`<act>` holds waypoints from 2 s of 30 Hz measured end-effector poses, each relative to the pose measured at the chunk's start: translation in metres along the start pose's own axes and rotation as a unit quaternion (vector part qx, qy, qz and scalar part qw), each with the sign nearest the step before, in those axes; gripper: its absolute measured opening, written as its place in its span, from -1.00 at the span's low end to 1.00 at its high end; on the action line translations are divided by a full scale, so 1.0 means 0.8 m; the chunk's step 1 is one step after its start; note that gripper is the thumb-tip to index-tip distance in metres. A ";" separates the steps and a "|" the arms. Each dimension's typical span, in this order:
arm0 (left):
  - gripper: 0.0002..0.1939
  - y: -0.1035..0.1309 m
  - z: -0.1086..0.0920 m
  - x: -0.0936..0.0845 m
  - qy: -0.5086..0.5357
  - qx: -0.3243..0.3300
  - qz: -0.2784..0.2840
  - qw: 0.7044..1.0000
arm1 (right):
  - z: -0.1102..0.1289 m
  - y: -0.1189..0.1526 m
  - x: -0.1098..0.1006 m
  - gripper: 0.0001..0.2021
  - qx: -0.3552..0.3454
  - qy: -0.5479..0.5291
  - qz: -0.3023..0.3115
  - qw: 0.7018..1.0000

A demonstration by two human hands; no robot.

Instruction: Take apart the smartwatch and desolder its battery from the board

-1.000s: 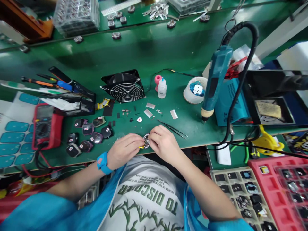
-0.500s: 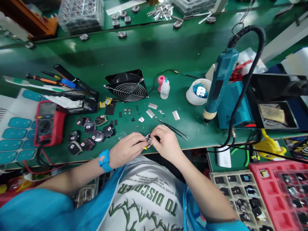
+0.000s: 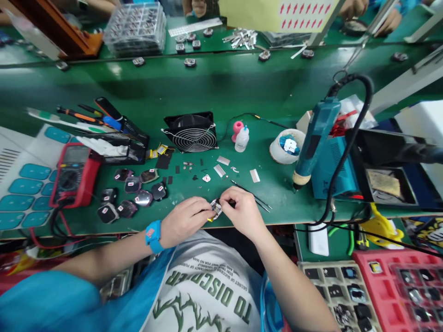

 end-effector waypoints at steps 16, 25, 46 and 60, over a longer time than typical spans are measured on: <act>-0.80 0.008 -0.007 0.010 -0.032 -0.042 -0.021 0.998 | -0.007 -0.009 -0.002 -0.76 0.019 0.014 -0.006 1.000; -0.82 0.006 -0.006 0.005 0.001 -0.056 -0.030 0.998 | 0.014 -0.080 0.006 -0.79 -0.147 0.186 -0.015 0.971; -0.86 0.008 0.002 -0.004 0.139 -0.127 -0.093 0.978 | 0.030 -0.124 0.030 -0.69 -0.277 0.465 0.087 0.836; -0.85 0.018 -0.001 -0.018 0.153 -0.251 -0.090 0.952 | 0.023 0.033 0.015 -0.90 -0.175 0.252 0.027 0.951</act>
Point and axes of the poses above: each hand's wrist, its own y-axis away from the middle knuckle, its own x-axis out of the palm, z = x × y, the point moved 3 cm from there along -y, towards the middle knuckle, and after that the axes turned 4 degrees about -z, right-handed, at the moved point
